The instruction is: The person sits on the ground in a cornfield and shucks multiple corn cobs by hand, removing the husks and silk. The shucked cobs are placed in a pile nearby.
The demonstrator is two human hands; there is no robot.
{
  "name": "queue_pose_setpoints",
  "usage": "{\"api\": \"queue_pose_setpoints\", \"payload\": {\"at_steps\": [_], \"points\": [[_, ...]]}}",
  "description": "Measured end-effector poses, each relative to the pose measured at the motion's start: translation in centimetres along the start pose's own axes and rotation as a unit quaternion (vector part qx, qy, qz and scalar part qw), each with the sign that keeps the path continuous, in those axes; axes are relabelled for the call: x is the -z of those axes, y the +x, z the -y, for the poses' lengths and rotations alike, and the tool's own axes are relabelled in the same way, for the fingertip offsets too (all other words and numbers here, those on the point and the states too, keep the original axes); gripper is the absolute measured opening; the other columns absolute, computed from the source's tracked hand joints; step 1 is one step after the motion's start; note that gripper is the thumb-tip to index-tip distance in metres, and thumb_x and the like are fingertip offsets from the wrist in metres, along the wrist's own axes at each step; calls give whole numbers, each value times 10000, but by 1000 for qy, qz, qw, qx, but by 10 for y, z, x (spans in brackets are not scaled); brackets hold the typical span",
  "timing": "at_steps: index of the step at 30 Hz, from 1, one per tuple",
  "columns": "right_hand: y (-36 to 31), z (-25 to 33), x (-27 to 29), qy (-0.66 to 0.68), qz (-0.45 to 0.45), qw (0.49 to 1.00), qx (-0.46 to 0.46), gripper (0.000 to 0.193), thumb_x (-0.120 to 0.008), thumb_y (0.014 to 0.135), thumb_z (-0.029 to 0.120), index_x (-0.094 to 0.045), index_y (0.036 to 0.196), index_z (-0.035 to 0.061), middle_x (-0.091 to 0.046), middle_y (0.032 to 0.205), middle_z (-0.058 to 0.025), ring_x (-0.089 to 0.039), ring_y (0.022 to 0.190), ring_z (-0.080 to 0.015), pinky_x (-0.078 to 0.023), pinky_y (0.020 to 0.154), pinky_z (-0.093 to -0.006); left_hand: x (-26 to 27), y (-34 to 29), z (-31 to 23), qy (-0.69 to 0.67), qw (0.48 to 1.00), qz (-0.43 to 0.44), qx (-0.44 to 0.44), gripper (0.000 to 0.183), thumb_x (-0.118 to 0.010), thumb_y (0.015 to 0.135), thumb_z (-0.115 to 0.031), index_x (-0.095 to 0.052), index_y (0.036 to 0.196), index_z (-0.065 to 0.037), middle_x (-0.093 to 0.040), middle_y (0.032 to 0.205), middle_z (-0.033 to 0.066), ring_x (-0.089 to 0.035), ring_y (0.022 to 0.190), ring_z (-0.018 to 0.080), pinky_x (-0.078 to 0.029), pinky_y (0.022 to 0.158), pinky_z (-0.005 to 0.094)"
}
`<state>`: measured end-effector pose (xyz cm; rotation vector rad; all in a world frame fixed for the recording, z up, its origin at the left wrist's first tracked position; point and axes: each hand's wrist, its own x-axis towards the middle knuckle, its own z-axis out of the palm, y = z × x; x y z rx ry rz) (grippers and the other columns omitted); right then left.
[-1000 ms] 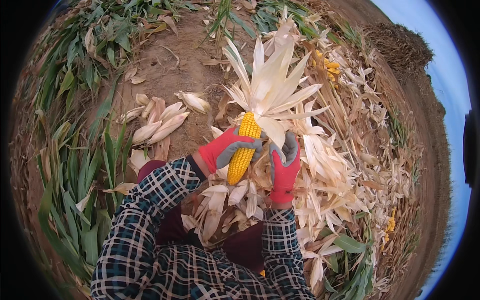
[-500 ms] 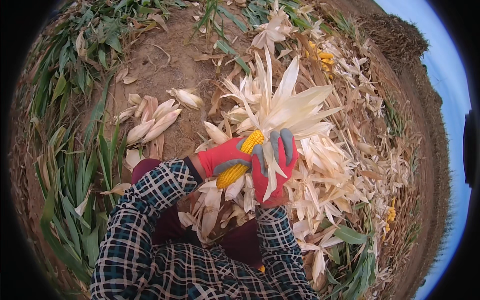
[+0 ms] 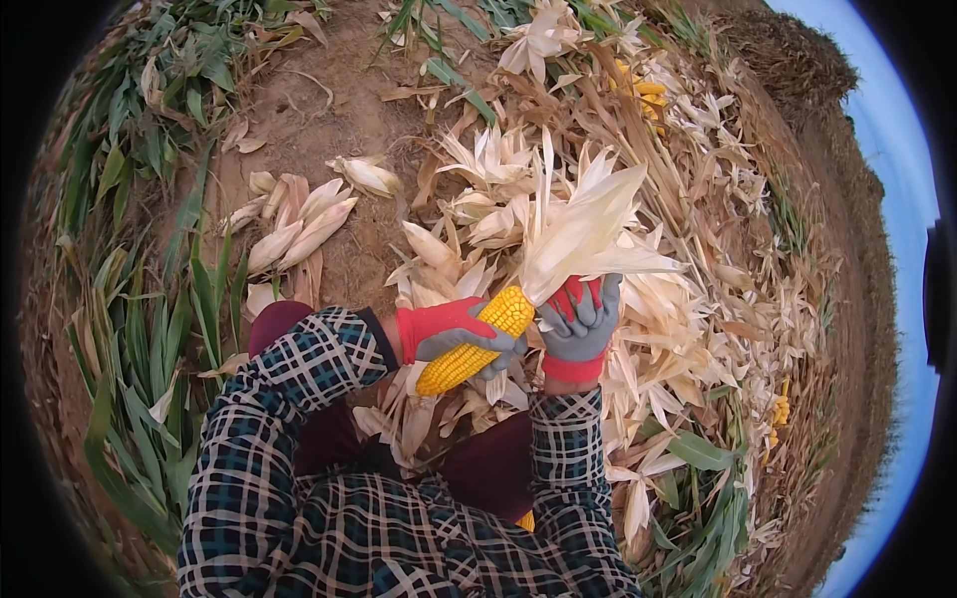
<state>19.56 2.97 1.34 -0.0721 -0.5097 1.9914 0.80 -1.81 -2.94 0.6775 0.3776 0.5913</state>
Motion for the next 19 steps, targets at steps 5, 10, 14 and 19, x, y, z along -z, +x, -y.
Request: {"api": "queue_pose_setpoints", "payload": {"at_steps": [5, 10, 14, 19], "points": [[-9, 9, -10, -24, 39, 998, -52, 640, -276, 1051, 499, -362, 486, 209, -292, 391, 61, -227, 302, -65, -209, 348, -209, -15, -13, -3, -63, 995, 68, 22, 458, -714, 823, -296, -585, 1163, -17, -638, 1022, 112, -630, 781, 172, -531, 703, 306], [-13, 18, -28, -421, -110, 893, -115, 573, -405, 1049, 419, -430, 535, 165, -370, 381, 35, -307, 286, -110, -253, 333, -243, 2, -4, 0, 14, 995, 70, 74, 435, -675, 889, -345, -600, 1118, 17, -631, 813, 75, -628, 758, 155, -521, 688, 276], [-13, 6, -6, -757, -80, 621, -187, 531, -539, 981, 435, -647, 704, -5, -569, 533, -168, -581, 496, -272, -445, 519, -390, 24, 1, 5, 376, 925, -39, -31, 476, -710, 848, -389, -617, 1109, -2, -663, 850, 66, -649, 776, 165, -521, 704, 305], [-12, 13, 28, -857, -160, 479, -102, 489, -552, 971, 424, -686, 802, -14, -644, 622, -63, -605, 534, -181, -450, 506, -349, 23, 3, -37, 642, 731, -233, -20, 526, -734, 812, -426, -613, 1196, -87, -701, 1070, 122, -689, 897, 290, -531, 784, 417]]}}
